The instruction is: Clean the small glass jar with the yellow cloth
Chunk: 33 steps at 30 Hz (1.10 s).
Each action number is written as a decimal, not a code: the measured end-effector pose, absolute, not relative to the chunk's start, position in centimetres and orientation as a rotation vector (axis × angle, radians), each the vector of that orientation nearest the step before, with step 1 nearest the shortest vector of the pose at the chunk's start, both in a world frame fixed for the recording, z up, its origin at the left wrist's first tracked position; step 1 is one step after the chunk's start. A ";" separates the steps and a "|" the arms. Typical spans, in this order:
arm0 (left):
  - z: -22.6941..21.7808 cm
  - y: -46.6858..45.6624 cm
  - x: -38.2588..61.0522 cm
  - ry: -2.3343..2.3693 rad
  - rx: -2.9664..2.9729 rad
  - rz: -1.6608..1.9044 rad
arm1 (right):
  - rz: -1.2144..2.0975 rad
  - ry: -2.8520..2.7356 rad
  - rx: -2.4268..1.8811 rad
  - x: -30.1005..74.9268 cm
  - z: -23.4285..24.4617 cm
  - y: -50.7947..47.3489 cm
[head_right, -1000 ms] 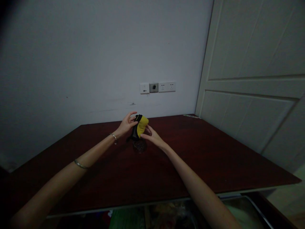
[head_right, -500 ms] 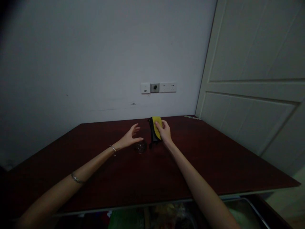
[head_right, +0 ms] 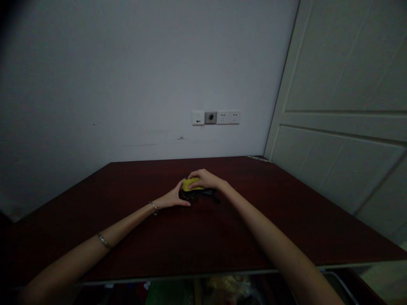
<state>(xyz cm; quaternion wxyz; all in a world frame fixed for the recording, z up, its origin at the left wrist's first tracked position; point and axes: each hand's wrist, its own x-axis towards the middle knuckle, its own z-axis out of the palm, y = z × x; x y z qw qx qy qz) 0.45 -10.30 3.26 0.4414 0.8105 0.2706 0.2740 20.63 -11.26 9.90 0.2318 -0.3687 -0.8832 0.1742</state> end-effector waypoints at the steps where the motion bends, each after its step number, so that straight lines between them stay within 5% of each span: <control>1: 3.2 -10.4 0.5 0.706 2.018 0.704 | 0.435 -2.487 -1.016 20.2 10.2 -11.1; 14: 2.5 -10.0 0.8 0.831 2.065 0.780 | -0.316 -2.714 -1.381 16.6 9.7 -11.2; 25: 2.7 -10.0 0.6 0.972 2.103 0.747 | -0.067 -2.311 -1.836 15.0 8.8 -9.8; 33: 2.9 -9.9 0.6 1.010 2.115 0.722 | 0.272 -2.187 -1.610 13.6 9.8 -7.5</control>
